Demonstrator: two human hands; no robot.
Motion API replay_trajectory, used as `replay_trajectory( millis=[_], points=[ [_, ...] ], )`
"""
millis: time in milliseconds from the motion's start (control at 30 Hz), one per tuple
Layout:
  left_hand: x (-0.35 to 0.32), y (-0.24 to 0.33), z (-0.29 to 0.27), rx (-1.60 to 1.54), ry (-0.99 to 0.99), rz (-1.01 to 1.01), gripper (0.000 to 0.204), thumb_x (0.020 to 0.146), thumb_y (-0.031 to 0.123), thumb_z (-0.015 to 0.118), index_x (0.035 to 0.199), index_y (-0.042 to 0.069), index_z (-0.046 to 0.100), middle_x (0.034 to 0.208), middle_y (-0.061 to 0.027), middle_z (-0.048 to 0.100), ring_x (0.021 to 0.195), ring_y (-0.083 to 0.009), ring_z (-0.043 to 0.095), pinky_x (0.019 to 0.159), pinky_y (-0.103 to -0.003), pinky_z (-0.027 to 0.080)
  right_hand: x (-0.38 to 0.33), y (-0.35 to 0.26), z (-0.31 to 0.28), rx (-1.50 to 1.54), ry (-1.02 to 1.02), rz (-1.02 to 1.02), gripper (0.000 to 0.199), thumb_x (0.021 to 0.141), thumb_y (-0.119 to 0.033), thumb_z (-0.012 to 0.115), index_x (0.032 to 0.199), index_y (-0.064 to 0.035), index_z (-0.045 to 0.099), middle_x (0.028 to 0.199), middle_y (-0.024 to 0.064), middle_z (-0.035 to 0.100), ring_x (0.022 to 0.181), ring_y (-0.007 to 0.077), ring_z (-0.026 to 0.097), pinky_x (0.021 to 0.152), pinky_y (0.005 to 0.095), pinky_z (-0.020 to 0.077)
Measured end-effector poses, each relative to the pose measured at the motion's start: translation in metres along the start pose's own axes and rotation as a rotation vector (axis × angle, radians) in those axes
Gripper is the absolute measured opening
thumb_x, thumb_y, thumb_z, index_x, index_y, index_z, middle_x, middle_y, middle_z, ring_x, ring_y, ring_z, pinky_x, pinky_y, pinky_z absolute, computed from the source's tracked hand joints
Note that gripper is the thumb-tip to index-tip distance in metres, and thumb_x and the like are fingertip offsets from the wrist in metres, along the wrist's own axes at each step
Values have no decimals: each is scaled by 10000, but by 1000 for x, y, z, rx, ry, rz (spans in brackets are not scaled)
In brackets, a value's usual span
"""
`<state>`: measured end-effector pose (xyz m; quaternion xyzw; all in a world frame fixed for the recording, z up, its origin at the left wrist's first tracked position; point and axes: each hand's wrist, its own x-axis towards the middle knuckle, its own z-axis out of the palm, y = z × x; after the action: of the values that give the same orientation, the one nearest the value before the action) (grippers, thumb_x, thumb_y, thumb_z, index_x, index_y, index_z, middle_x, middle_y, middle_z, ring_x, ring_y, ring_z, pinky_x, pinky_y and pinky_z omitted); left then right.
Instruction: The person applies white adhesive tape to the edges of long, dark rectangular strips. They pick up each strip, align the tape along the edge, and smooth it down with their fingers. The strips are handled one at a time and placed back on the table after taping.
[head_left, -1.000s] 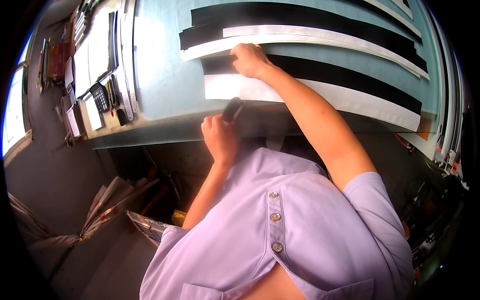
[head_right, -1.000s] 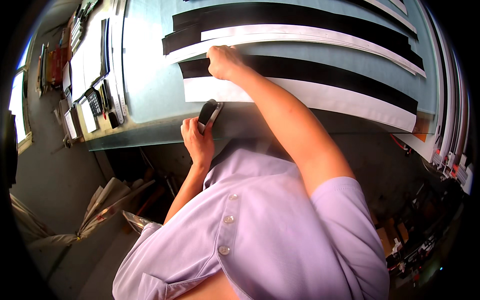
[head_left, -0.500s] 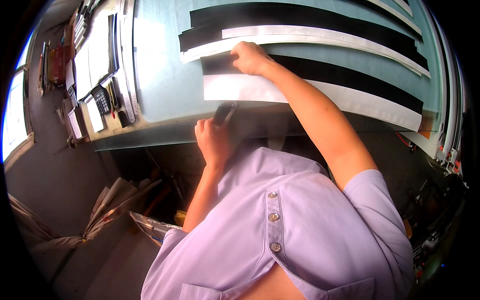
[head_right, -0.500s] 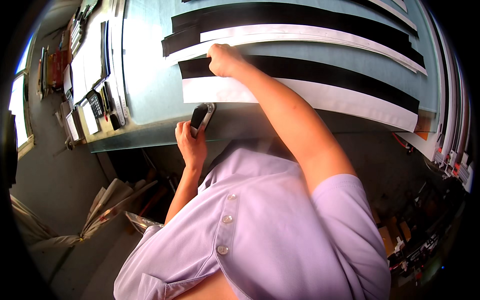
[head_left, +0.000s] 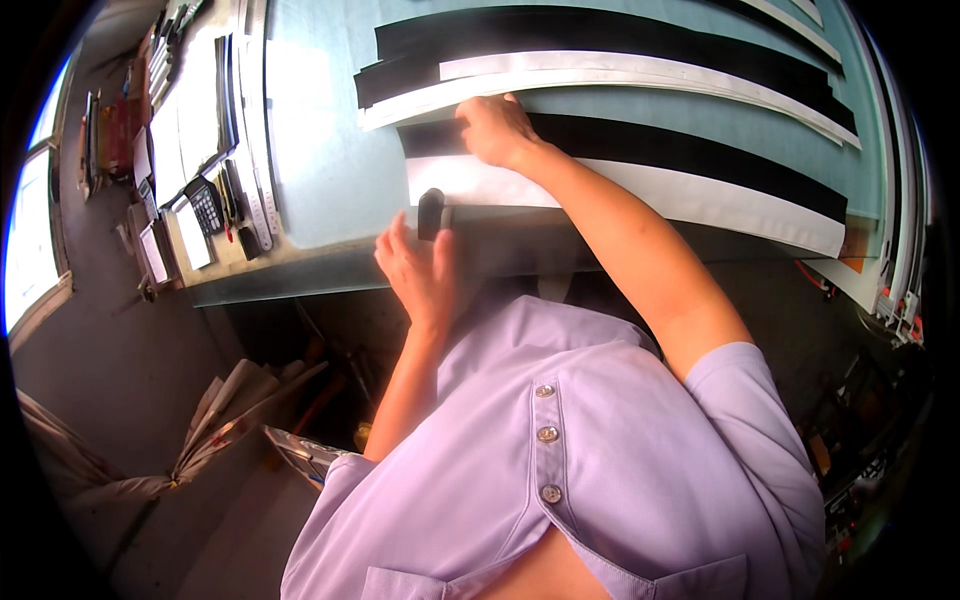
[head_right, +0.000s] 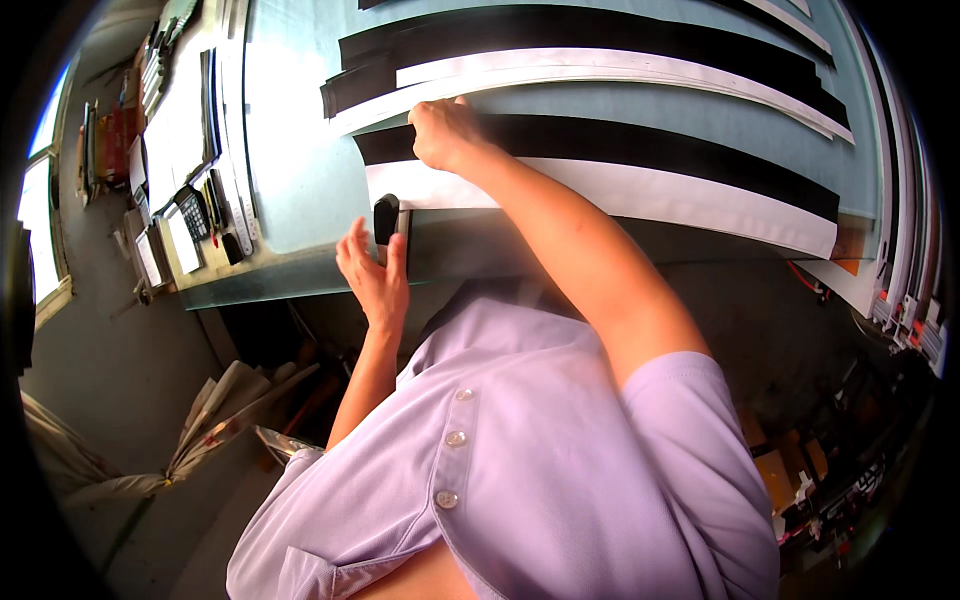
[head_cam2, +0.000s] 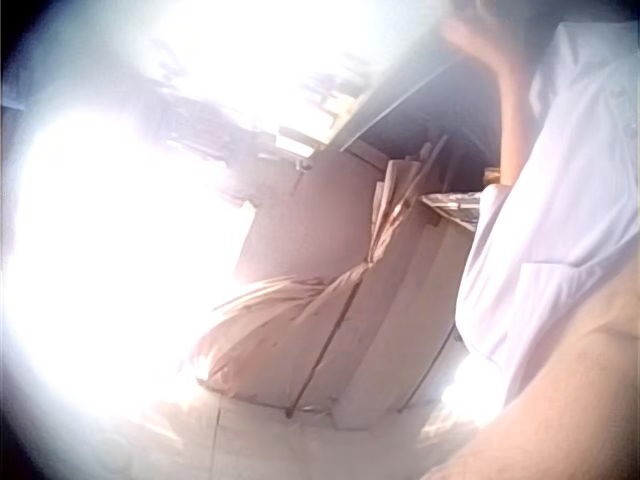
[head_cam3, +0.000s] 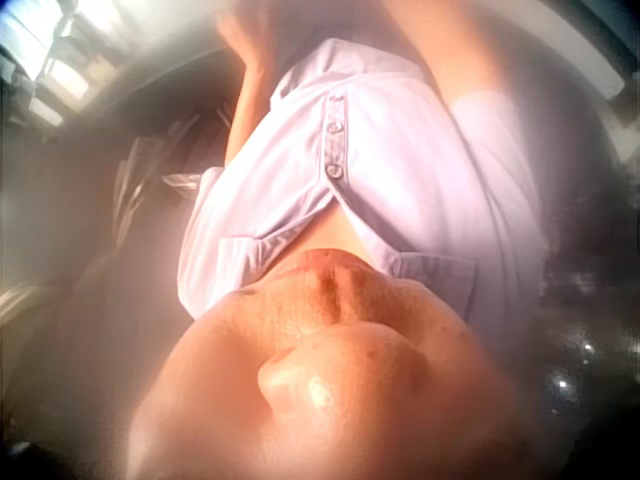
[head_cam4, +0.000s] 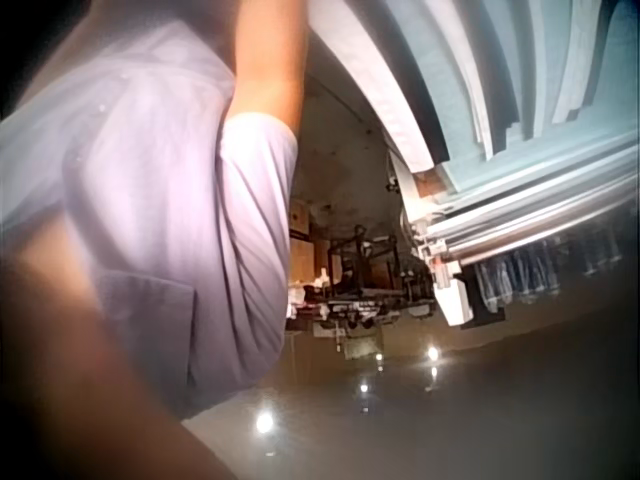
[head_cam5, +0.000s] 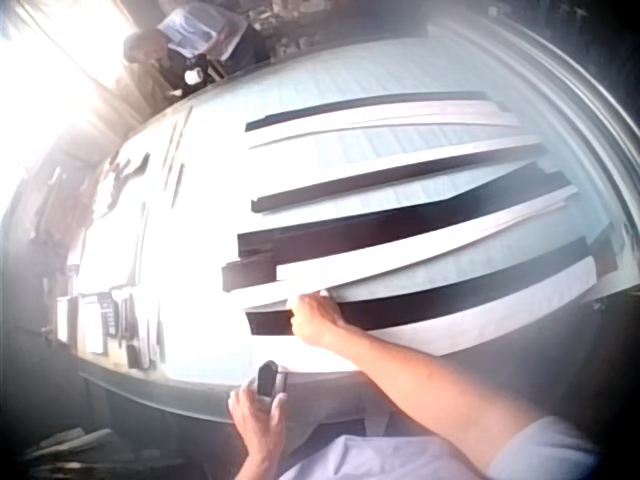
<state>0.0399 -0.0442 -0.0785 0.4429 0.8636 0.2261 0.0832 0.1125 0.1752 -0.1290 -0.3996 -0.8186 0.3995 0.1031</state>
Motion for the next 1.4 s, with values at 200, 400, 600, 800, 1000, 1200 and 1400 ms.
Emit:
replay_trajectory(
  millis=[200,400,600,800,1000,1200,1400],
  points=[
    [77,-4,27,-18,143,116,632,1060,399,397,1544,9,278,1563,-265,279,1450,-424,253,1179,-498,197,-1,-3,6,-3,53,-24,148,762,-19,580,808,-58,715,864,191,724,893,346,697,958,462,446],
    [85,6,43,133,102,50,646,1017,328,491,1556,54,264,1594,-231,231,1478,-414,196,1183,-550,136,-4,-6,1,-14,26,-61,134,747,-38,626,838,-75,717,829,157,725,874,325,697,880,460,448],
    [82,11,41,173,169,69,582,996,237,524,1522,74,335,1465,-211,398,1331,-403,395,1118,-522,276,-1,-4,2,-27,-75,-23,126,810,-96,651,906,-41,712,862,179,715,923,355,670,903,455,418],
    [46,-19,3,175,-219,68,632,915,211,671,1477,100,404,1241,-185,550,1101,-390,566,868,-465,478,5,5,2,-26,-31,-65,184,824,-125,664,973,-48,741,937,188,725,951,357,681,931,474,444],
    [90,-64,-26,45,433,100,689,916,195,729,1471,-7,375,1377,-163,487,1199,-341,529,1041,-412,412,15,-36,-39,30,-52,-47,302,747,-147,621,994,-11,728,960,230,709,961,410,671,842,488,536],
    [43,31,36,-1814,-201,-366,453,931,143,693,1325,-1,521,1266,-95,601,1134,-209,599,1001,-349,459,36,-141,-45,144,146,-266,230,701,-112,632,886,-15,728,844,244,698,840,427,686,760,474,556],
    [60,11,43,-1905,-53,-554,238,994,155,629,1188,19,613,1162,-100,678,1068,-210,655,974,-363,537,30,-70,-94,108,-98,-269,562,783,-350,803,1251,-95,627,955,161,734,917,336,706,800,426,546]
  ],
)
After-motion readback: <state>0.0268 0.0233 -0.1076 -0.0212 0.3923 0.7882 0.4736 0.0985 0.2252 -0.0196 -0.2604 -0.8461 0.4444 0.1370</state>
